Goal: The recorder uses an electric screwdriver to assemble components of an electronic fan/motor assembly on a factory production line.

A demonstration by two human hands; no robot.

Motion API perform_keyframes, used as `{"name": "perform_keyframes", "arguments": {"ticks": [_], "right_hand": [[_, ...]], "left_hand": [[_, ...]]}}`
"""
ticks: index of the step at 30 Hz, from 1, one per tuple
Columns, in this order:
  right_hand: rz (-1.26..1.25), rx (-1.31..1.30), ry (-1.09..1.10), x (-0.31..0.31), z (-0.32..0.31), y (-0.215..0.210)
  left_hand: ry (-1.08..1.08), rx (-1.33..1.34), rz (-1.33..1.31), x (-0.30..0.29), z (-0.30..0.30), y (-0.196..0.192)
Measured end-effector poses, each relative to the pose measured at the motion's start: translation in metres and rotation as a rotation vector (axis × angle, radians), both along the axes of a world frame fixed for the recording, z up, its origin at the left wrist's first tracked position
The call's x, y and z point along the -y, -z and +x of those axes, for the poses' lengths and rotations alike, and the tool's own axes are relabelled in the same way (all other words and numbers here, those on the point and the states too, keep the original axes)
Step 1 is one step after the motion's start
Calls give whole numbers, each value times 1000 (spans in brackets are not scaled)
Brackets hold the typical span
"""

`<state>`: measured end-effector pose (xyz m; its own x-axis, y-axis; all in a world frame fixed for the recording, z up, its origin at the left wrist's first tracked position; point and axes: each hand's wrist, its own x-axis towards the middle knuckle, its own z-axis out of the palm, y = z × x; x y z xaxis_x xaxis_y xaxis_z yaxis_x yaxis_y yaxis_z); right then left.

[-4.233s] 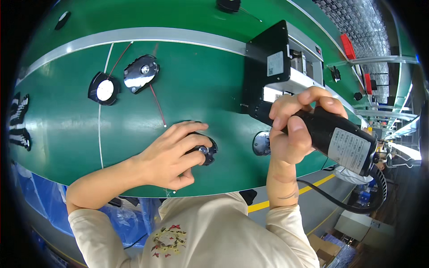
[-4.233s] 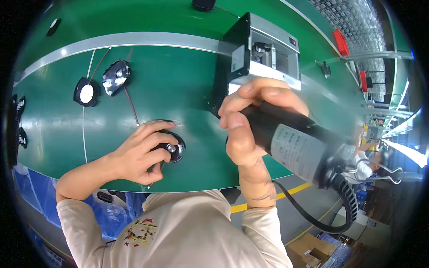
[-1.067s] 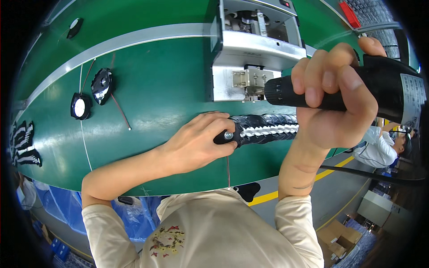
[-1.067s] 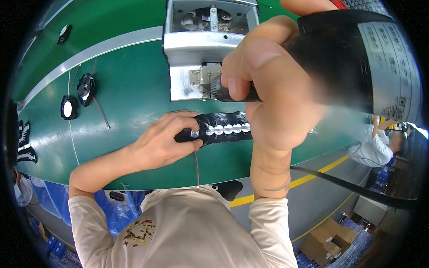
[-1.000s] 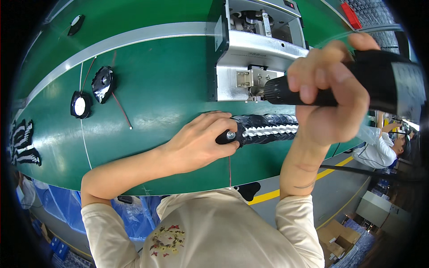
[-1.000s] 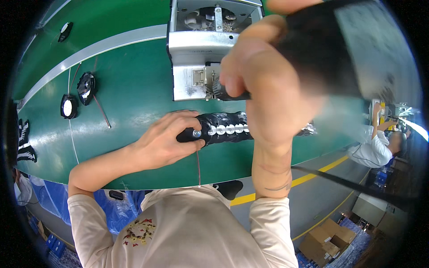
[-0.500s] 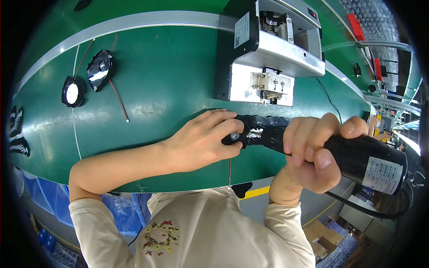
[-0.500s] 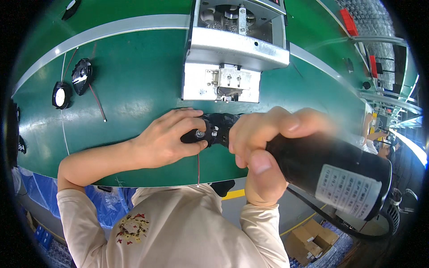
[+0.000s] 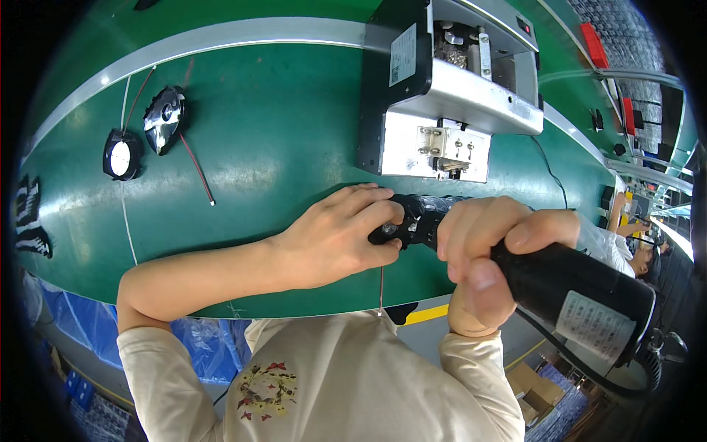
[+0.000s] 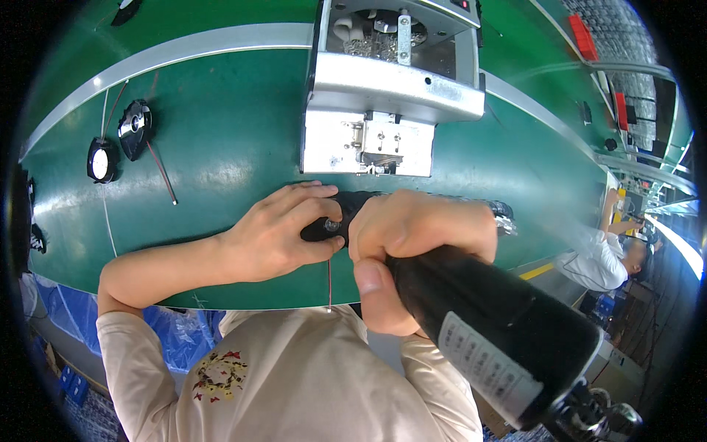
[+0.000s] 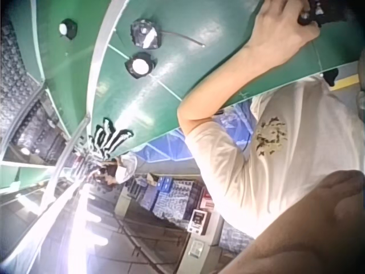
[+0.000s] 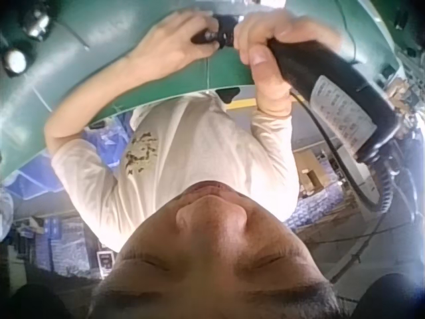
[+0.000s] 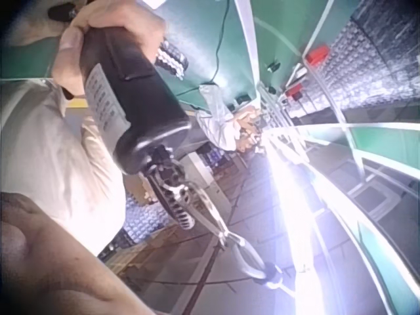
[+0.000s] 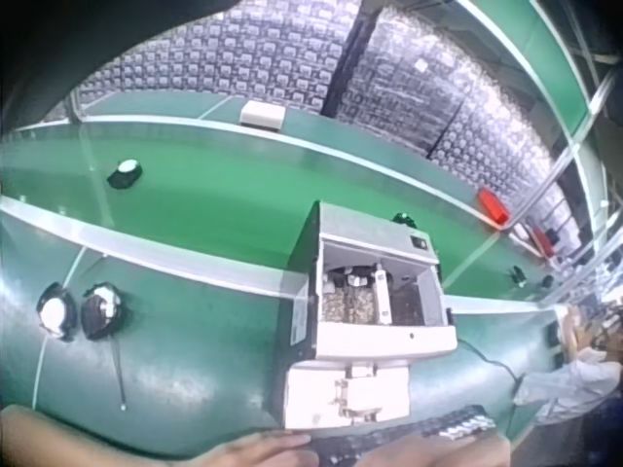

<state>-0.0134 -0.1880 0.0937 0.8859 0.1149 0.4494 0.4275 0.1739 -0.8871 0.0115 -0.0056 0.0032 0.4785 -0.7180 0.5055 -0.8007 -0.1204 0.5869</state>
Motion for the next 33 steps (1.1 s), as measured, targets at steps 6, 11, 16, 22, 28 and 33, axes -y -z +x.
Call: {"name": "perform_keyframes", "arguments": {"ticks": [6, 11, 16, 22, 28, 33], "right_hand": [[64, -9, 10, 6, 1, -6], [12, 116, -43, 30, 29, -42], [-48, 150, 165, 18, 52, -36], [-21, 104, 94, 12, 39, -38], [99, 11, 82, 10, -16, -19], [117, -37, 192, -4, -25, -6]], "left_hand": [[25, 35, 28, -2, 5, -3], [61, 35, 33, 0, 8, -2], [54, 4, 41, 0, 5, -2], [57, 9, 35, -2, 6, 1], [60, -20, -3, -3, 6, 2], [51, -40, -10, -3, 3, 3]]}}
